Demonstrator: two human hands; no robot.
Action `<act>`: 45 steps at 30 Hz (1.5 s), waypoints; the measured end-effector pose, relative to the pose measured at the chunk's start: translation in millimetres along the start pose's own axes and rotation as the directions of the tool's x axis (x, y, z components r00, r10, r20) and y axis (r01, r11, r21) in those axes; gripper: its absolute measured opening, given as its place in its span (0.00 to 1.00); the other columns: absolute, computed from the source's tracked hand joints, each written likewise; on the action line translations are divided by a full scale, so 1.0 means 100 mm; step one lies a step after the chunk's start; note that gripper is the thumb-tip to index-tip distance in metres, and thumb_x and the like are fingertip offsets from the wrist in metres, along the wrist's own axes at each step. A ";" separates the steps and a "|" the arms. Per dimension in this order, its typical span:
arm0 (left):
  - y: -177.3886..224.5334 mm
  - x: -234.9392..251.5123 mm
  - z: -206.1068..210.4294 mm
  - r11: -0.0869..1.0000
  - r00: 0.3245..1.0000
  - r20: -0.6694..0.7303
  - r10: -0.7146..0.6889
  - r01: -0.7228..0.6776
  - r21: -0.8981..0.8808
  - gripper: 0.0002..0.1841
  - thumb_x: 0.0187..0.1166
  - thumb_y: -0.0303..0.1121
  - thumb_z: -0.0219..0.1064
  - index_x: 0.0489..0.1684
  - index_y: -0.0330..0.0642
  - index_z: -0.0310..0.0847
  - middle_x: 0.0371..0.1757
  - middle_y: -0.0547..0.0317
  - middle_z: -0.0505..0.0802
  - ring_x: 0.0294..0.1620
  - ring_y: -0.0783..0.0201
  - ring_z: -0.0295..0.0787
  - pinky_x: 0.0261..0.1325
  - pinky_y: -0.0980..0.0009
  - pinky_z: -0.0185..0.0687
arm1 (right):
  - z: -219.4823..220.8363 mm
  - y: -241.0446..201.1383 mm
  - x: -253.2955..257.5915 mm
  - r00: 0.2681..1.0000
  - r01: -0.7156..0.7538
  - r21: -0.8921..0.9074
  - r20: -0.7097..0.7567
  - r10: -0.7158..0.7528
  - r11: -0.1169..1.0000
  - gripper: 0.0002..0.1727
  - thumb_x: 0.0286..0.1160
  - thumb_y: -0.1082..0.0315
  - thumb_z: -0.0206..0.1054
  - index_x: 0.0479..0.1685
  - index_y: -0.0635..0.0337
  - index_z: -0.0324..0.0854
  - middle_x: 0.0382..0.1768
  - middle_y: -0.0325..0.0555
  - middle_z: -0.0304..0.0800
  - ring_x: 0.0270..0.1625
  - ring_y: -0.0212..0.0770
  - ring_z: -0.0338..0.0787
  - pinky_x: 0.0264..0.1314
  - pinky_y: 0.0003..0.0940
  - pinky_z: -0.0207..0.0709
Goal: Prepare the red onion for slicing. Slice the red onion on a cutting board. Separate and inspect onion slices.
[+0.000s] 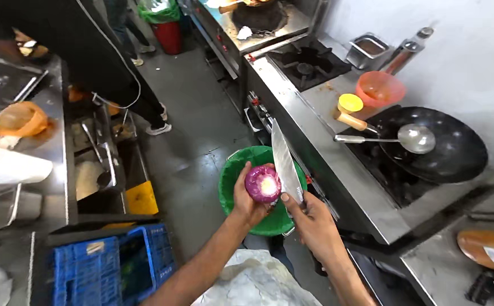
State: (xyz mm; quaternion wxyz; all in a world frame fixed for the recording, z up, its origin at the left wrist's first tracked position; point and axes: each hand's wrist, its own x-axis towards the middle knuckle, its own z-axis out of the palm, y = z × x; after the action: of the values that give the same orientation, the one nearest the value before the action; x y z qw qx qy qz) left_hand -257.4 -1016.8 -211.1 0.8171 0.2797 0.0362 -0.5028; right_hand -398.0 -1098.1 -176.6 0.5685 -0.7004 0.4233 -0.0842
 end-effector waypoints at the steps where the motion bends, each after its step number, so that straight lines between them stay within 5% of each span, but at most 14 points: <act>1: -0.03 0.00 0.01 1.000 1.000 -0.019 0.013 -0.013 -0.010 0.33 0.87 0.64 0.46 0.59 0.45 0.85 0.52 0.51 0.93 0.50 0.59 0.93 0.51 0.62 0.91 | -0.03 -0.01 0.06 0.999 0.004 -0.006 0.033 -0.004 1.000 0.21 0.80 0.41 0.68 0.46 0.51 0.86 0.22 0.43 0.83 0.14 0.41 0.78 0.13 0.37 0.76; 9: -0.21 0.05 0.33 0.954 0.928 -0.268 0.260 -0.289 -0.077 0.30 0.87 0.62 0.47 0.57 0.45 0.84 0.49 0.51 0.93 0.48 0.58 0.93 0.50 0.60 0.90 | -0.46 0.03 0.24 0.948 0.175 -0.124 0.288 -0.133 0.977 0.26 0.78 0.35 0.64 0.51 0.48 0.87 0.28 0.38 0.86 0.20 0.37 0.83 0.19 0.37 0.80; 15: -0.44 0.11 0.29 0.928 0.912 -0.244 0.329 -0.360 -0.096 0.29 0.87 0.60 0.49 0.55 0.44 0.83 0.49 0.50 0.93 0.49 0.58 0.93 0.51 0.60 0.90 | -0.45 -0.13 0.39 0.912 0.208 -0.145 0.385 -0.139 0.967 0.23 0.81 0.39 0.64 0.49 0.49 0.85 0.28 0.39 0.86 0.21 0.38 0.83 0.21 0.37 0.79; 20: 0.07 -0.01 0.08 0.996 0.996 0.021 0.088 -0.088 0.024 0.44 0.81 0.74 0.41 0.71 0.43 0.79 0.62 0.44 0.91 0.59 0.52 0.91 0.62 0.56 0.87 | -0.32 -0.23 0.42 0.905 0.160 -0.052 0.406 -0.126 0.986 0.24 0.79 0.40 0.67 0.53 0.50 0.85 0.29 0.42 0.86 0.18 0.40 0.81 0.16 0.36 0.78; 23: 0.23 -0.04 0.12 0.996 0.993 -0.100 0.069 -0.062 0.063 0.36 0.84 0.68 0.48 0.65 0.45 0.82 0.53 0.47 0.93 0.51 0.55 0.93 0.53 0.57 0.91 | -0.21 -0.29 0.34 0.906 0.238 -0.107 0.382 -0.181 0.965 0.22 0.79 0.39 0.66 0.51 0.48 0.86 0.30 0.37 0.87 0.22 0.36 0.83 0.21 0.34 0.79; 29: 0.36 0.02 0.25 0.952 0.917 -0.316 0.243 -0.288 -0.104 0.23 0.89 0.52 0.51 0.58 0.42 0.82 0.50 0.48 0.93 0.50 0.55 0.93 0.51 0.57 0.90 | -0.10 -0.27 0.17 0.929 0.252 -0.178 0.319 -0.187 0.951 0.26 0.79 0.36 0.63 0.54 0.47 0.86 0.34 0.33 0.90 0.33 0.33 0.89 0.35 0.34 0.85; 34: 0.16 0.12 0.24 0.967 0.954 -0.184 0.235 -0.248 -0.050 0.31 0.90 0.55 0.40 0.64 0.37 0.80 0.55 0.38 0.92 0.53 0.46 0.93 0.54 0.52 0.89 | -0.01 -0.38 0.26 0.940 0.152 -0.070 0.320 -0.122 0.986 0.23 0.82 0.40 0.64 0.52 0.50 0.84 0.29 0.41 0.86 0.18 0.40 0.81 0.18 0.37 0.79; 38: 0.02 0.21 0.24 0.971 0.970 -0.058 0.238 -0.238 0.000 0.35 0.91 0.58 0.33 0.67 0.38 0.79 0.58 0.37 0.91 0.57 0.45 0.92 0.61 0.52 0.87 | -0.04 -0.39 0.37 0.939 0.044 -0.021 0.343 -0.034 0.999 0.21 0.83 0.42 0.65 0.50 0.51 0.83 0.26 0.44 0.82 0.15 0.40 0.77 0.15 0.36 0.77; 41: 0.12 0.26 0.10 0.981 0.996 0.017 0.092 -0.093 0.167 0.35 0.90 0.57 0.32 0.76 0.44 0.77 0.65 0.40 0.90 0.61 0.48 0.90 0.59 0.57 0.87 | -0.12 -0.35 0.44 0.928 0.000 0.024 0.372 -0.009 1.000 0.21 0.83 0.43 0.66 0.52 0.51 0.83 0.26 0.45 0.82 0.14 0.39 0.76 0.14 0.34 0.75; 45: 0.27 0.32 0.20 0.988 0.996 -0.073 -0.060 0.069 0.137 0.37 0.88 0.65 0.39 0.63 0.43 0.83 0.55 0.42 0.93 0.51 0.50 0.94 0.50 0.56 0.91 | -0.23 -0.30 0.40 0.928 0.044 -0.023 0.371 -0.032 0.999 0.24 0.80 0.38 0.66 0.52 0.50 0.83 0.27 0.42 0.84 0.17 0.38 0.79 0.16 0.34 0.76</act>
State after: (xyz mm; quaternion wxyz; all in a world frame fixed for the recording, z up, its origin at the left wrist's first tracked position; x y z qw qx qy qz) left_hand -223.4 -1043.5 -194.3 0.7771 0.3519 0.0378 -0.5204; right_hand -371.7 -1142.1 -157.2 0.6257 -0.7203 0.2961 0.0449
